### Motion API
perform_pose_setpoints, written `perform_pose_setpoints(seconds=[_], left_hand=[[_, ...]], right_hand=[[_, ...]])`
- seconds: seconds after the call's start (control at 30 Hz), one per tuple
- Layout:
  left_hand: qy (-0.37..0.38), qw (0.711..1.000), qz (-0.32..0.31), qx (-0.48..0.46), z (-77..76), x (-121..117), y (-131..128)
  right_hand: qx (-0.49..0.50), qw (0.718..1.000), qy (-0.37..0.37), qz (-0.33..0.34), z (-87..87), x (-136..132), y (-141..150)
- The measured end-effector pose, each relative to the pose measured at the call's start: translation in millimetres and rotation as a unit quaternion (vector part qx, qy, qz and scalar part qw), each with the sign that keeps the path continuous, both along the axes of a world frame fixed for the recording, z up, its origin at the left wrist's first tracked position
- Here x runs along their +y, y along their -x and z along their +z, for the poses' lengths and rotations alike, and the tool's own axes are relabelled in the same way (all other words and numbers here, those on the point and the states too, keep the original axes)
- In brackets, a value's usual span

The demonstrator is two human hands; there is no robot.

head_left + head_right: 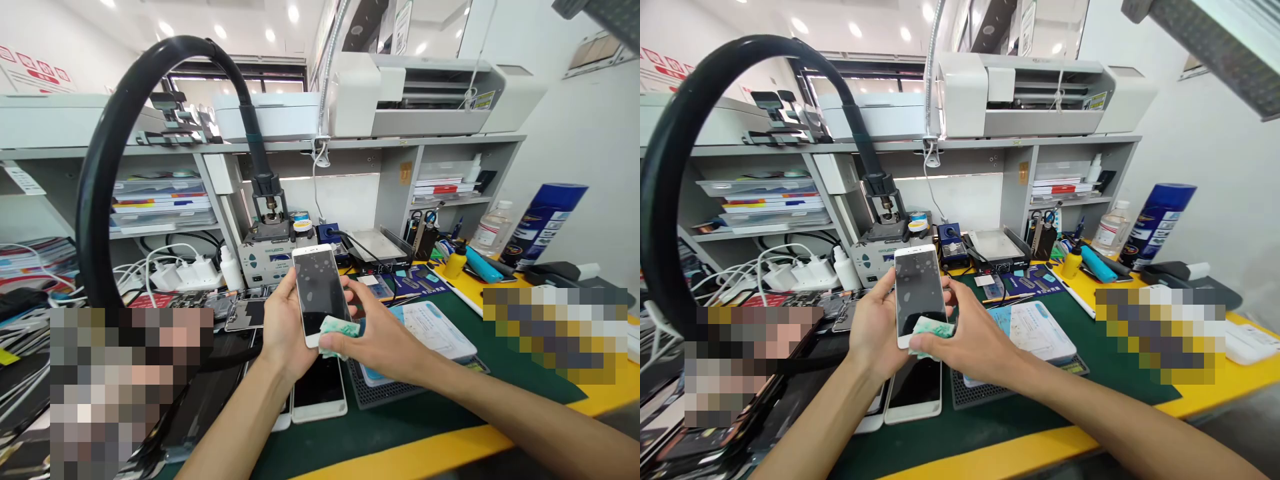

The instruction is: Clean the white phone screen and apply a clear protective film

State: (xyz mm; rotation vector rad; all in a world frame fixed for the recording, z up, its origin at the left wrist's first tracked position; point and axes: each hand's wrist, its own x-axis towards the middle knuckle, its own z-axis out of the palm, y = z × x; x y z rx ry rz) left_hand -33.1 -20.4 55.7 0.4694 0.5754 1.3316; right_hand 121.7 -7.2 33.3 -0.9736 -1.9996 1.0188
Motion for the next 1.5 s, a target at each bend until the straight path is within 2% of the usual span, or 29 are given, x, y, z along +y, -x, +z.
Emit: perform_pose_setpoints(seconds=[0.23,0.53,0.8,1.03,1.2,1.5], left_hand=[[-0.021,0.999,0.018,0.029,-3.4,5.2,9.3],[-0.056,0.998,0.007,0.005,-4.4,4.5,15.1],[-0.064,0.998,0.002,-0.009,-4.9,5.0,17.1],[-0.062,0.998,0.004,0.011,-5.2,3.9,14.2],[-0.064,0.997,0.014,0.026,-7.5,3.5,11.2],[-0.087,0.996,-0.012,0.021,-17.4,4.8,5.2]], right_hand=[[-0.020,1.000,-0.013,-0.003,1.7,5.6,-0.6],[0.029,0.995,-0.071,0.059,5.0,1.3,-3.6],[0.059,0.993,-0.049,0.085,5.8,1.2,-4.3],[0.099,0.990,0.003,0.096,2.9,7.0,-4.1],[0.108,0.990,0.031,0.080,7.7,10.6,-4.4],[0.169,0.985,-0.020,0.004,12.5,25.4,-13.2]])
